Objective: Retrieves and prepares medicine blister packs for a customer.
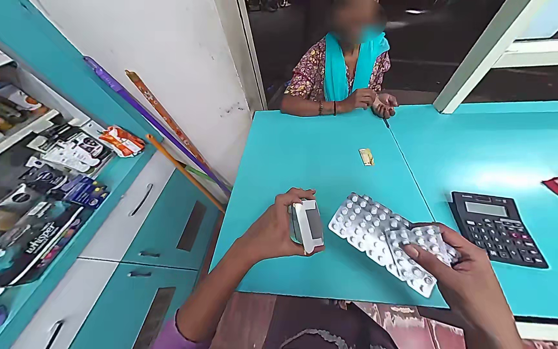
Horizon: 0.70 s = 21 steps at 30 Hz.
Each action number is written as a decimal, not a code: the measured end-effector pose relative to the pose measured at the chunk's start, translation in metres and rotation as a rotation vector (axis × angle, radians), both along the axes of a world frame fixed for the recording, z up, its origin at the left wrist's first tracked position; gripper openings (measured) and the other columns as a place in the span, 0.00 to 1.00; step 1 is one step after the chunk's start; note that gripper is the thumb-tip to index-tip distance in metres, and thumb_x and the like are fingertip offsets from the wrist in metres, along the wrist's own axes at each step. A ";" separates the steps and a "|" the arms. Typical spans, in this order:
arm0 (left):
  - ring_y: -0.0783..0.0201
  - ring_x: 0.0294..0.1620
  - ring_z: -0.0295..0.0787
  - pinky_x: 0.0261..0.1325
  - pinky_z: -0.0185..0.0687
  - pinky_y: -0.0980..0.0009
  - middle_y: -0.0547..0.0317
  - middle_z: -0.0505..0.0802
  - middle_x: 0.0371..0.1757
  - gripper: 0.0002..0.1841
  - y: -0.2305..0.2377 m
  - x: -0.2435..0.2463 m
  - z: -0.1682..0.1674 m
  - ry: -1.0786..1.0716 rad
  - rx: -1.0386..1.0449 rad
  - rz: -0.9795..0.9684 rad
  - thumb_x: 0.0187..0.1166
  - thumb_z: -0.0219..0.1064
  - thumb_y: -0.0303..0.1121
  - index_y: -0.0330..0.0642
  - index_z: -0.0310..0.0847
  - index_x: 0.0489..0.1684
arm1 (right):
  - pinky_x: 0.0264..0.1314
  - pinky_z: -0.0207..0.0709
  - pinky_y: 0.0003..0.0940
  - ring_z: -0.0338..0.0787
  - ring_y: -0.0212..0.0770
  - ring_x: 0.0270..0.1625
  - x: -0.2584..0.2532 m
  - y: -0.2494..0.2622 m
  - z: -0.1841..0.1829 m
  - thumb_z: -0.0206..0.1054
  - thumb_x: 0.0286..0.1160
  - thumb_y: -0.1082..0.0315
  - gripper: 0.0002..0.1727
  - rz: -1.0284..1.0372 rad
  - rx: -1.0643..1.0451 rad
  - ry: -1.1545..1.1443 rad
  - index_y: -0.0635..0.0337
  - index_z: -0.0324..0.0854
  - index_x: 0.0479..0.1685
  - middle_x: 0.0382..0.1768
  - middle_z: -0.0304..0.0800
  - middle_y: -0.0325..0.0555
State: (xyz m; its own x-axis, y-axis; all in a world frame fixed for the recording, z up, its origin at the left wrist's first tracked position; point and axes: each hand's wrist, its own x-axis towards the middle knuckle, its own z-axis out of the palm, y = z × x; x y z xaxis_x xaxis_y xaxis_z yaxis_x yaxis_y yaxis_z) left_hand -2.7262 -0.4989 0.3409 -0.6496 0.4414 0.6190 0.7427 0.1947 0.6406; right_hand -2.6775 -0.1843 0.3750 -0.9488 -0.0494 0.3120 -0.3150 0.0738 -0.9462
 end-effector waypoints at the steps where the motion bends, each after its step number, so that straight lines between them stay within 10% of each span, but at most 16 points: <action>1: 0.55 0.80 0.77 0.83 0.72 0.59 0.50 0.83 0.73 0.46 0.003 0.003 0.000 0.029 -0.033 0.039 0.57 0.89 0.41 0.51 0.56 0.71 | 0.46 0.87 0.15 0.92 0.17 0.42 0.002 -0.002 0.004 0.79 0.64 0.58 0.13 0.009 0.029 0.035 0.41 0.90 0.49 0.41 0.95 0.19; 13: 0.47 0.78 0.79 0.84 0.66 0.59 0.40 0.89 0.65 0.14 0.023 0.006 -0.016 0.388 -0.242 0.267 0.67 0.79 0.38 0.39 0.82 0.39 | 0.47 0.77 0.08 0.88 0.20 0.41 0.013 -0.012 0.016 0.70 0.75 0.59 0.13 0.091 0.586 0.382 0.59 0.90 0.47 0.36 0.93 0.43; 21: 0.48 0.77 0.79 0.83 0.67 0.58 0.40 0.86 0.68 0.09 0.027 0.007 -0.025 0.530 -0.289 0.324 0.79 0.69 0.35 0.44 0.77 0.49 | 0.43 0.79 0.09 0.88 0.17 0.38 0.010 -0.013 0.022 0.68 0.73 0.56 0.15 0.091 0.626 0.311 0.56 0.90 0.45 0.36 0.94 0.39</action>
State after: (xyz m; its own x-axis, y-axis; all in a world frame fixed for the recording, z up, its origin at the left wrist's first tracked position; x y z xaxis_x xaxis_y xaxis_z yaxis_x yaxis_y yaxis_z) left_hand -2.7196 -0.4723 0.3159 -0.4184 0.4709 0.7767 0.8169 0.5688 0.0952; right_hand -2.6670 -0.1968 0.3965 -0.8039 -0.3829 0.4550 -0.5945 0.5358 -0.5995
